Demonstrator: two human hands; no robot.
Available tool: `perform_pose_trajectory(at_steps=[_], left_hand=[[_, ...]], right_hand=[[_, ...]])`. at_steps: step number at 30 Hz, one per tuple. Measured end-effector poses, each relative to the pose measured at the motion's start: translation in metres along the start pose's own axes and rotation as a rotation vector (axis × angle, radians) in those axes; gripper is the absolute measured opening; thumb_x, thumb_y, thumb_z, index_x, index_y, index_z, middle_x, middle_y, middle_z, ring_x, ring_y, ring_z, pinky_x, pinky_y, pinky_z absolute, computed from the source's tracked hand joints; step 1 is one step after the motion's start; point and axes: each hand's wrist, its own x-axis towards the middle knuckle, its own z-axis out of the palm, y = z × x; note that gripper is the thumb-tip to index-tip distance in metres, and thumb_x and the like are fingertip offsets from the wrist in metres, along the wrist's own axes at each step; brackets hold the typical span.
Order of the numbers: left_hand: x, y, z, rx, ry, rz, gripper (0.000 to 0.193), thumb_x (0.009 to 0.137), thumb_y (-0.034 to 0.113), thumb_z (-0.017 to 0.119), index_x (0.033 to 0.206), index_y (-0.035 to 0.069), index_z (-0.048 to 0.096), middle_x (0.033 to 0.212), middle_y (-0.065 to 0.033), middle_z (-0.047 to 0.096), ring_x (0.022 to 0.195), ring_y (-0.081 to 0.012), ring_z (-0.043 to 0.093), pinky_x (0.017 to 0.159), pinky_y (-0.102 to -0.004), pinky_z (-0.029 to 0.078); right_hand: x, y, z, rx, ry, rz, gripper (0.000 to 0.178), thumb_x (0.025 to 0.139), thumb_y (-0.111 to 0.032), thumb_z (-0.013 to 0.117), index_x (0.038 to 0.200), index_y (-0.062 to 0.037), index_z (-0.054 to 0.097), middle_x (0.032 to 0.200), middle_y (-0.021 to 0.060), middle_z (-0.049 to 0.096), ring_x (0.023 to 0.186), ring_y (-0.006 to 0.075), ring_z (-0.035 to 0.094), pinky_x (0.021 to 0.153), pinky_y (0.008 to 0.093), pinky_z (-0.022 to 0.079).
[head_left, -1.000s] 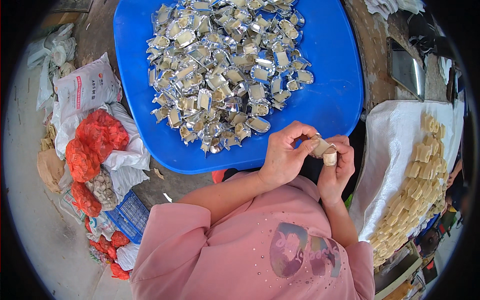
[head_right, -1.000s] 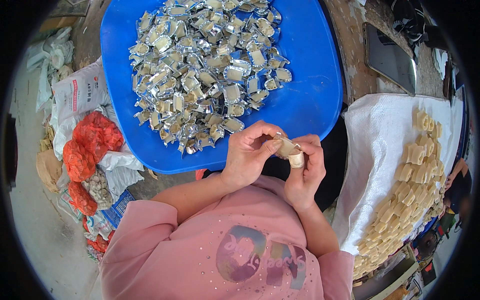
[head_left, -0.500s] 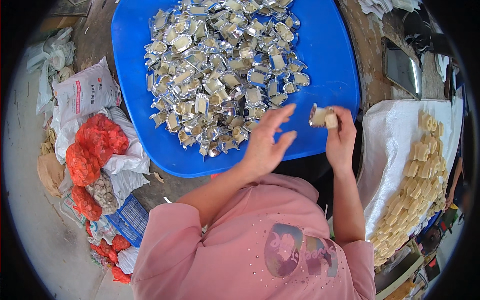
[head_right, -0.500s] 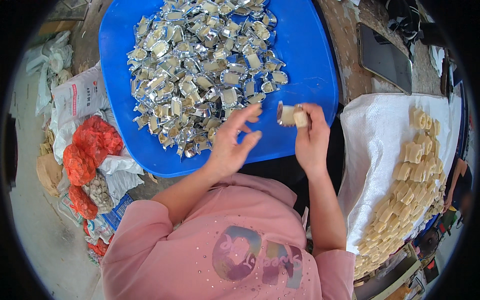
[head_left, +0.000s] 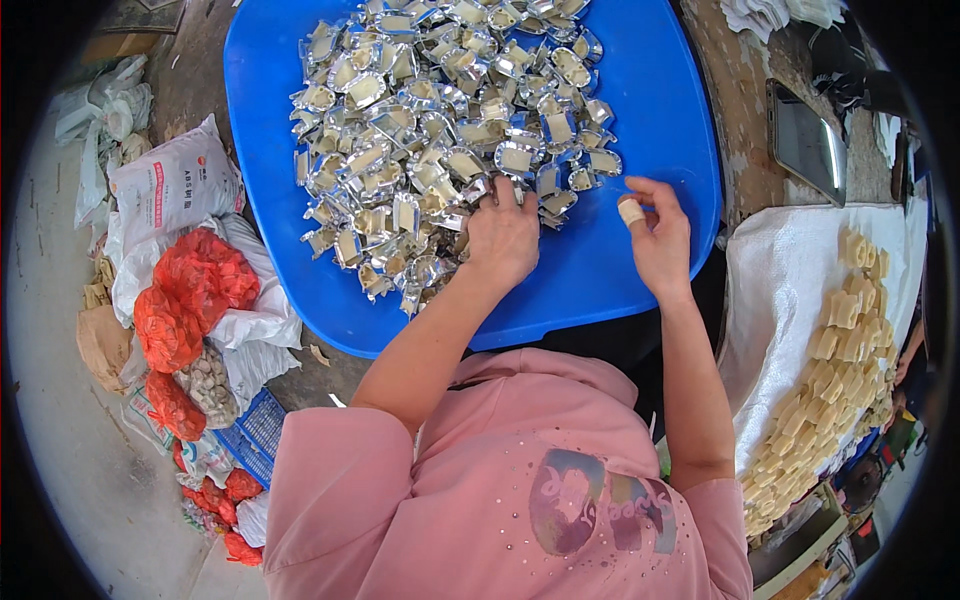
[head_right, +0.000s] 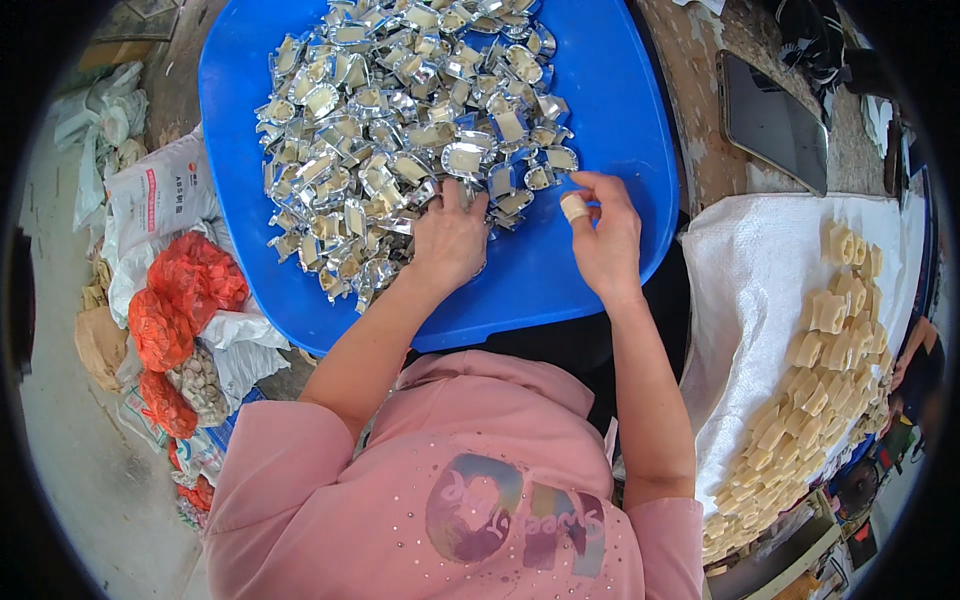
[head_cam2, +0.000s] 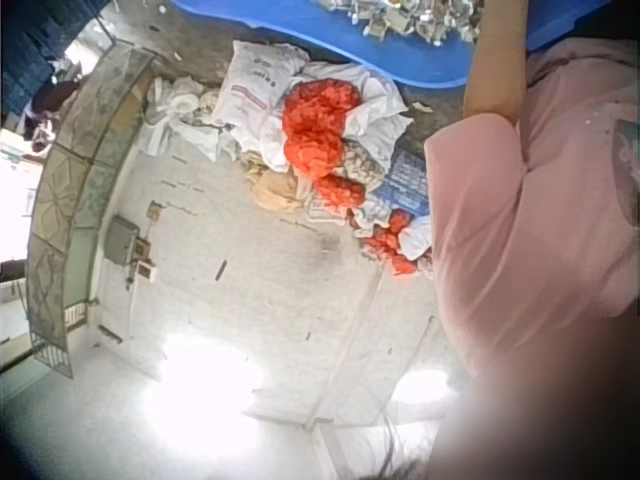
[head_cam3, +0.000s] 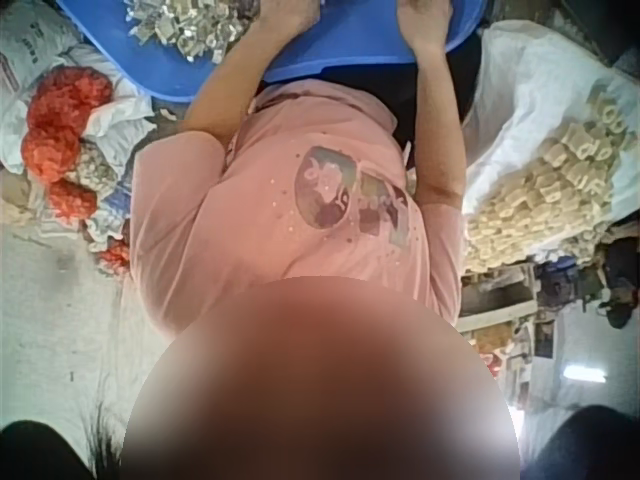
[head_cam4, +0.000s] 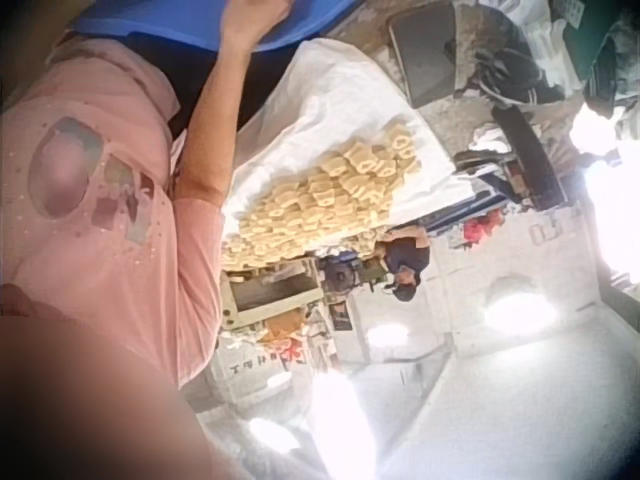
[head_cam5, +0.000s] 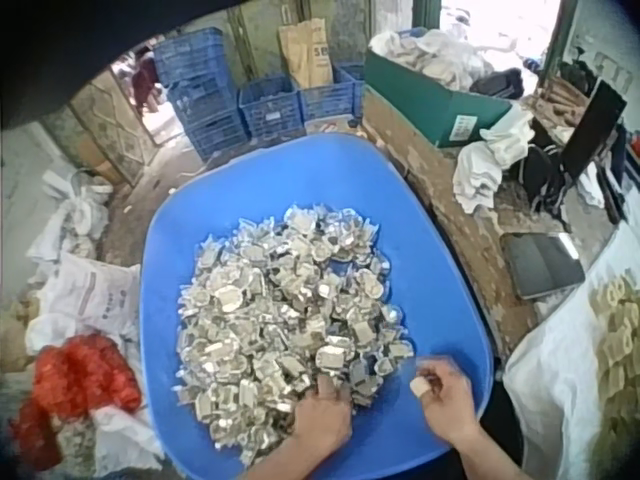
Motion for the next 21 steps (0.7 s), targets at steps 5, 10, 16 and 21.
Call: perform_pose_trajectory(at_steps=[5, 10, 16, 21], left_hand=[[0.004, -0.003, -0.003, -0.091, 0.02, 0.008, 0.033, 0.08, 0.017, 0.069, 0.111, 0.009, 0.063, 0.115, -0.0211, 0.047, 0.091, -0.0388, 0.062, 0.072, -0.0458, 0.055], [-0.006, -0.014, 0.0, -0.152, 0.193, 0.149, 0.024, 0.076, 0.01, 0.067, 0.1, 0.006, 0.065, 0.112, -0.0158, 0.051, 0.089, -0.0336, 0.063, 0.071, -0.043, 0.055], [-0.009, -0.023, 0.003, -0.428, 0.353, 0.215, 0.018, 0.074, 0.001, 0.066, 0.092, 0.004, 0.066, 0.103, -0.0093, 0.058, 0.089, -0.0258, 0.064, 0.072, -0.0385, 0.055], [-0.013, -0.018, -0.01, -1.517, 0.092, 0.072, 0.013, 0.09, 0.004, 0.06, 0.103, 0.003, 0.061, 0.093, -0.0096, 0.065, 0.081, -0.0184, 0.068, 0.069, -0.0289, 0.055]], right_hand=[[-0.003, 0.0, 0.002, 0.068, -0.037, -0.001, 0.028, 0.084, 0.006, 0.06, 0.111, -0.002, 0.061, 0.097, 0.009, 0.068, 0.086, 0.0178, 0.065, 0.075, 0.0302, 0.05], [-0.01, -0.003, 0.004, 0.097, -0.077, -0.005, 0.029, 0.083, 0.007, 0.059, 0.111, -0.0021, 0.06, 0.098, 0.0096, 0.069, 0.084, 0.0173, 0.065, 0.075, 0.0299, 0.05], [-0.018, -0.007, 0.014, 0.13, -0.132, 0.006, 0.027, 0.084, 0.005, 0.059, 0.11, -0.0029, 0.06, 0.096, 0.0096, 0.07, 0.084, 0.0179, 0.066, 0.076, 0.0301, 0.05], [-0.024, -0.013, 0.014, 0.253, -0.198, 0.061, 0.023, 0.087, 0.002, 0.06, 0.11, -0.0026, 0.059, 0.097, 0.0077, 0.068, 0.088, 0.0164, 0.063, 0.08, 0.0289, 0.049]])
